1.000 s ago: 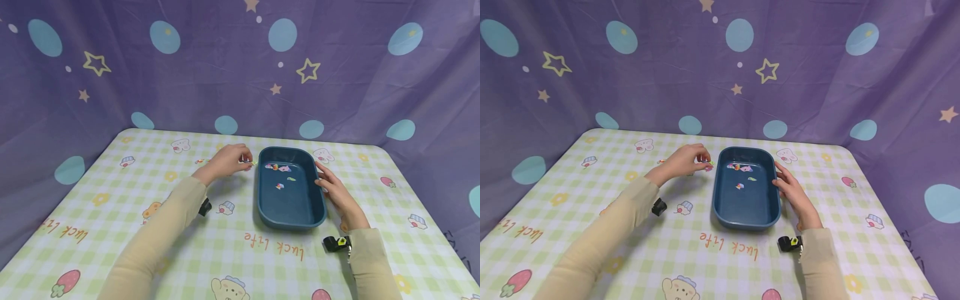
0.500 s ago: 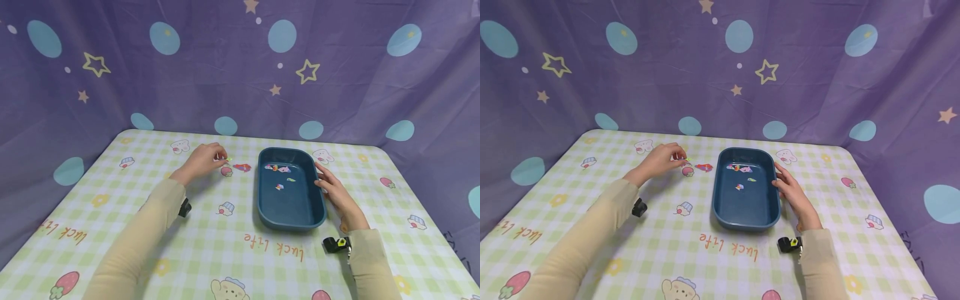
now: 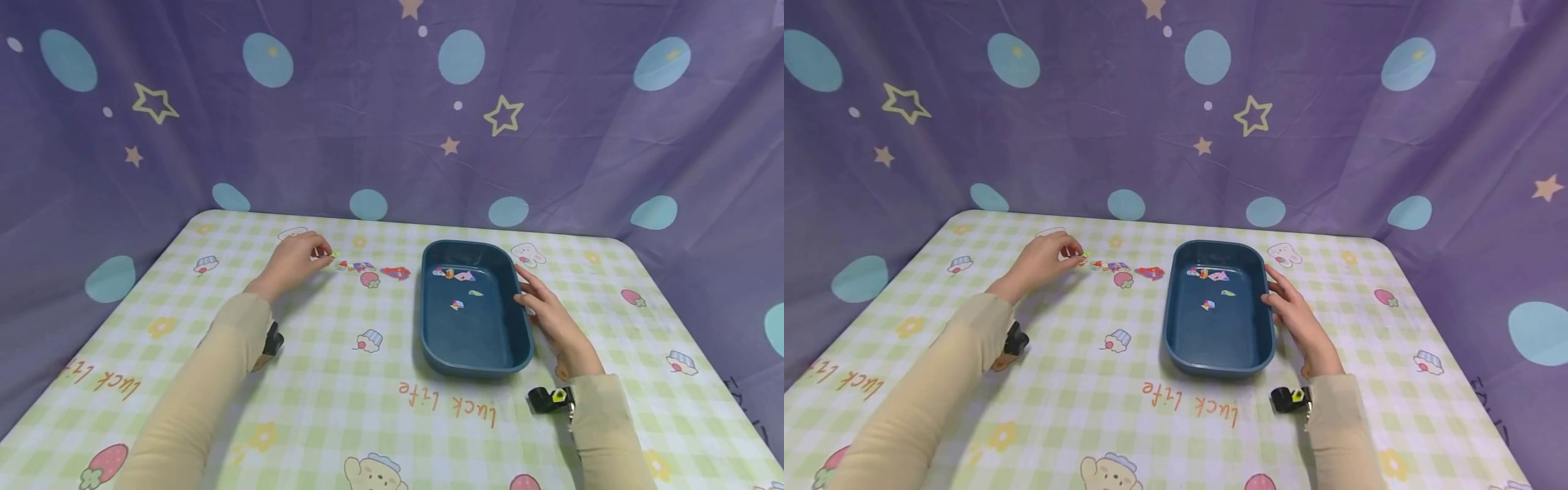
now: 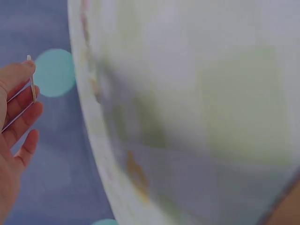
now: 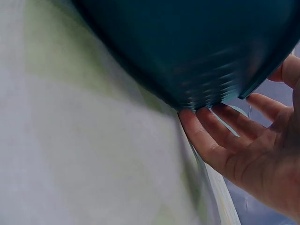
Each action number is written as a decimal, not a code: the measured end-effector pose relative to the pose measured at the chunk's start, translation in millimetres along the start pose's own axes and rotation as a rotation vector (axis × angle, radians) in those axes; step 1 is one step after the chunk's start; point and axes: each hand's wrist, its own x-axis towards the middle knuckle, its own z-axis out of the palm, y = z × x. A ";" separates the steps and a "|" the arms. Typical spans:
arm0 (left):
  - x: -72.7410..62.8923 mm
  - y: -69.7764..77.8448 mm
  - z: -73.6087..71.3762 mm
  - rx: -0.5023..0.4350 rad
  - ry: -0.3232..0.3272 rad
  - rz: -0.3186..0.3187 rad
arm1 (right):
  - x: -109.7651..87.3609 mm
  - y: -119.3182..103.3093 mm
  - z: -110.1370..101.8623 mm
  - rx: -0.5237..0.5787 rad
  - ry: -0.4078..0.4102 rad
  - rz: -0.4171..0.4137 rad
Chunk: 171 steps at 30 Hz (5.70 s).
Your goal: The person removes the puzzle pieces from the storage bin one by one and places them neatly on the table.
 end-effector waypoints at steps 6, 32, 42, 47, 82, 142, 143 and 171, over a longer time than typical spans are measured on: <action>-6.0 -15.4 4.6 0.012 -0.007 -0.062 | -1.5 -1.8 -0.8 0.001 0.002 0.003; -6.2 -44.0 14.8 0.097 -0.146 -0.216 | -2.4 -4.2 1.0 0.004 0.011 0.019; -3.1 -38.0 10.8 0.084 -0.184 -0.245 | -0.3 -3.9 0.6 0.016 0.015 0.018; -0.3 -30.0 8.2 0.080 -0.178 -0.230 | -0.8 -3.1 -0.5 0.020 0.008 0.018; 35.5 99.0 13.4 0.094 -0.170 0.141 | -2.4 -3.9 1.0 0.015 -0.004 0.009; 54.8 202.7 92.6 0.304 -0.461 0.356 | -1.4 -2.5 -1.2 0.004 -0.002 -0.003; 54.6 202.7 92.2 0.298 -0.462 0.354 | -1.6 -2.6 -1.0 0.004 -0.003 -0.001; 51.0 195.9 75.7 0.107 -0.263 0.350 | -0.8 -2.2 -1.1 0.014 -0.002 -0.013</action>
